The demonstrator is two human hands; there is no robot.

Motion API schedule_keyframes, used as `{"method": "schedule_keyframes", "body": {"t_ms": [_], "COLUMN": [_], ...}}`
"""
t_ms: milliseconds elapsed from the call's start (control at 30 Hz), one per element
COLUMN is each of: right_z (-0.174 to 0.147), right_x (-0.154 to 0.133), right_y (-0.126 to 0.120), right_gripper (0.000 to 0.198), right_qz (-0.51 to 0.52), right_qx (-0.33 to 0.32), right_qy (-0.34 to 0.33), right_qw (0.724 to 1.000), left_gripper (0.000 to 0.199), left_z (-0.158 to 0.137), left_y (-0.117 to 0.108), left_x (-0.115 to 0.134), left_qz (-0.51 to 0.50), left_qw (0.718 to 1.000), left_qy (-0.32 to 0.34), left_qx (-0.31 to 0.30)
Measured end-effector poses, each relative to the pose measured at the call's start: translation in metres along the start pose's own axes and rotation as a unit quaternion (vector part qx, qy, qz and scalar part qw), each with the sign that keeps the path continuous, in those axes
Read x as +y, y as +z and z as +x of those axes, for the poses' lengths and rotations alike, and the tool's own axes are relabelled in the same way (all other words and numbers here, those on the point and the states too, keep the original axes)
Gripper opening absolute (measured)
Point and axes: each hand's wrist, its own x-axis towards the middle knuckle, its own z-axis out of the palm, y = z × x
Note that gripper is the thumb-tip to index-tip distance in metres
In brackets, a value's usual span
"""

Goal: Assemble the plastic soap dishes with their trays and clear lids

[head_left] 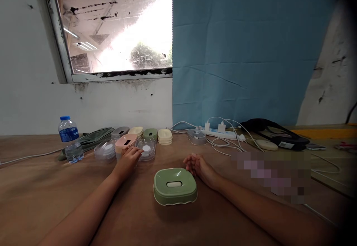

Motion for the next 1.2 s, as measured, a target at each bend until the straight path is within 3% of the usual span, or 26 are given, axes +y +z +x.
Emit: {"method": "schedule_keyframes", "body": {"t_ms": [333,633,900,1200], "right_z": [0.001,-0.001,-0.004,-0.004], "right_x": [0.004,0.003,-0.001,-0.005], "right_y": [0.0,0.002,0.004,0.005], "right_gripper": [0.037,0.043,0.031,0.022], "right_qz": [0.011,-0.013,-0.045,-0.056], "right_qx": [0.01,-0.01,-0.005,-0.009], "right_qy": [-0.007,-0.023,-0.028,-0.02], "right_qw": [1.0,1.0,0.999,0.998], "left_gripper": [0.034,0.032,0.028,0.035], "left_z": [-0.002,0.0,0.004,0.005], "left_y": [0.002,-0.016,-0.042,-0.042], "left_x": [0.001,0.026,0.054,0.057], "left_qz": [-0.022,-0.074,-0.184,-0.222], "left_qw": [1.0,0.994,0.943,0.918], "left_qy": [0.01,0.071,0.243,0.275], "left_qx": [-0.019,-0.036,-0.137,-0.178]}}
